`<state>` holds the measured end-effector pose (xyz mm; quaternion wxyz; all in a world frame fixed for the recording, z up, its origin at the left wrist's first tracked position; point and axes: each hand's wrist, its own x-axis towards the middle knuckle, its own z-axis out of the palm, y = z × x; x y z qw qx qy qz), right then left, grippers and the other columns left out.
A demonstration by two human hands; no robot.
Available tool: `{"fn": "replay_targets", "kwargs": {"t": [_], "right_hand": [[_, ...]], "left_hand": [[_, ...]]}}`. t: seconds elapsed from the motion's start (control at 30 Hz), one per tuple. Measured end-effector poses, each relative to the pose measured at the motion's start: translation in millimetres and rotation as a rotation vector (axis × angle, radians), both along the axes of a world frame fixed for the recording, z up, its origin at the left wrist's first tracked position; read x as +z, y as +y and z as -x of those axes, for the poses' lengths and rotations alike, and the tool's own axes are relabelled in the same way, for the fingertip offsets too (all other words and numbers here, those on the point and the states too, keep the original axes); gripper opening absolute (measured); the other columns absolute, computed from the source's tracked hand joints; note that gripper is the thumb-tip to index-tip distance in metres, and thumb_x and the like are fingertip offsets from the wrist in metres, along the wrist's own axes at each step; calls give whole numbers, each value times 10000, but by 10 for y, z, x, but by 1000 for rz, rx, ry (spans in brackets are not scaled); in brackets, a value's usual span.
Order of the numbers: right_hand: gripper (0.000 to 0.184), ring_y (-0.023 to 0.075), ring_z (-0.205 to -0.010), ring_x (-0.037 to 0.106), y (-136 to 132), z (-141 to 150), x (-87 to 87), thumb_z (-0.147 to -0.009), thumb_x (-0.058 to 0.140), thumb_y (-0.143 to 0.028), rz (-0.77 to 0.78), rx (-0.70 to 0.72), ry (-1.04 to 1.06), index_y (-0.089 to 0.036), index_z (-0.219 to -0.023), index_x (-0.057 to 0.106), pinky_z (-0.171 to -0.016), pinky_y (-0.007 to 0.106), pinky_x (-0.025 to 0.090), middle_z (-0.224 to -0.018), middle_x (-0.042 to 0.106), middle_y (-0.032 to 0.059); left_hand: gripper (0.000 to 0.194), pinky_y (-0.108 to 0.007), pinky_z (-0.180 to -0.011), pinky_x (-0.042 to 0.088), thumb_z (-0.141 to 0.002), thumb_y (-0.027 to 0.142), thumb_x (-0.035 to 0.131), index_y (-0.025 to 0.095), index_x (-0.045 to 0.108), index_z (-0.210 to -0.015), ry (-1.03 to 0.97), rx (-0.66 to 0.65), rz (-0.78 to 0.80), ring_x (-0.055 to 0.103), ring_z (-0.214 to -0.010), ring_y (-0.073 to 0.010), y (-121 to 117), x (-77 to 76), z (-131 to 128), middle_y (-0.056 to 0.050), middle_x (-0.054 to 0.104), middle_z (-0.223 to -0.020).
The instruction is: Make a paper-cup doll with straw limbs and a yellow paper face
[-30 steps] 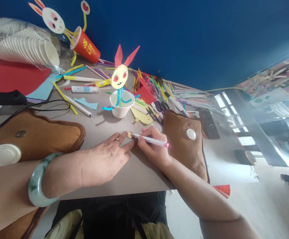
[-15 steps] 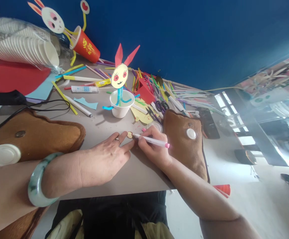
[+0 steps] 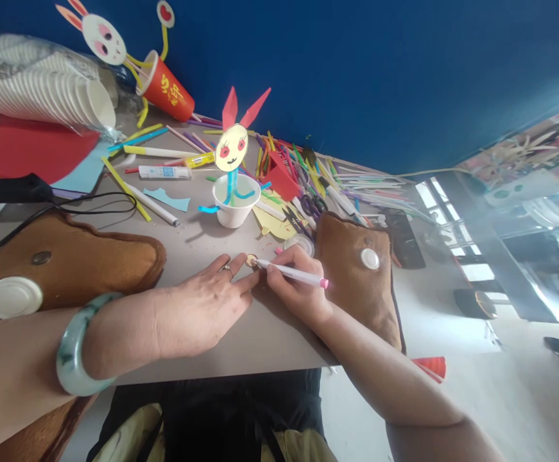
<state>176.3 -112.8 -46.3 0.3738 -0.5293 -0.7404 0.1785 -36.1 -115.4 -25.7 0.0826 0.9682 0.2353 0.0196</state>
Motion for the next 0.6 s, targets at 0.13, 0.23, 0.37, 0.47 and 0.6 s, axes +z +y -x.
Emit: {"fn": "replay_targets", "kwargs": {"t": [0.13, 0.23, 0.37, 0.47, 0.6], "right_hand": [[122, 111, -495, 514, 2, 4, -2, -795, 613, -241, 24, -7, -6, -233, -699, 538, -574, 274, 487, -559, 578, -49], [122, 111, -493, 506, 1, 6, 1, -789, 612, -244, 39, -15, -17, -233, -695, 534, -566, 272, 482, -561, 581, -46], [125, 104, -483, 496, 1, 9, 3, -786, 609, -235, 35, -20, -29, -230, -690, 530, -563, 268, 479, -560, 580, -49], [122, 99, -479, 501, 3, 12, -9, -786, 612, -209, 18, -4, -10, -228, -695, 533, -568, 266, 482, -569, 589, -51], [116, 94, -475, 499, 9, 13, -27, -783, 618, -194, 6, 12, 5, -226, -706, 538, -574, 267, 487, -578, 594, -56]], "left_hand": [[350, -496, -1121, 346, -804, 99, 562, 110, 668, -1138, 5, -9, -2, 372, -1390, -361, 7, 19, 0, -162, 478, -1467], [337, -496, -1122, 342, -790, 95, 573, 124, 671, -1111, 3, -3, 1, 359, -1397, -358, 5, 12, -1, -152, 478, -1471], [319, -490, -1116, 341, -759, 90, 600, 137, 674, -1067, 19, 0, 16, 354, -1399, -354, 9, 11, -11, -147, 489, -1458], [308, -495, -1117, 335, -758, 89, 602, 135, 675, -1054, 34, 4, 35, 365, -1392, -357, 18, 19, -20, -144, 496, -1450], [306, -508, -1132, 317, -762, 82, 604, 124, 676, -1056, 35, 1, 54, 351, -1406, -370, 26, 31, -23, -147, 494, -1452]]}}
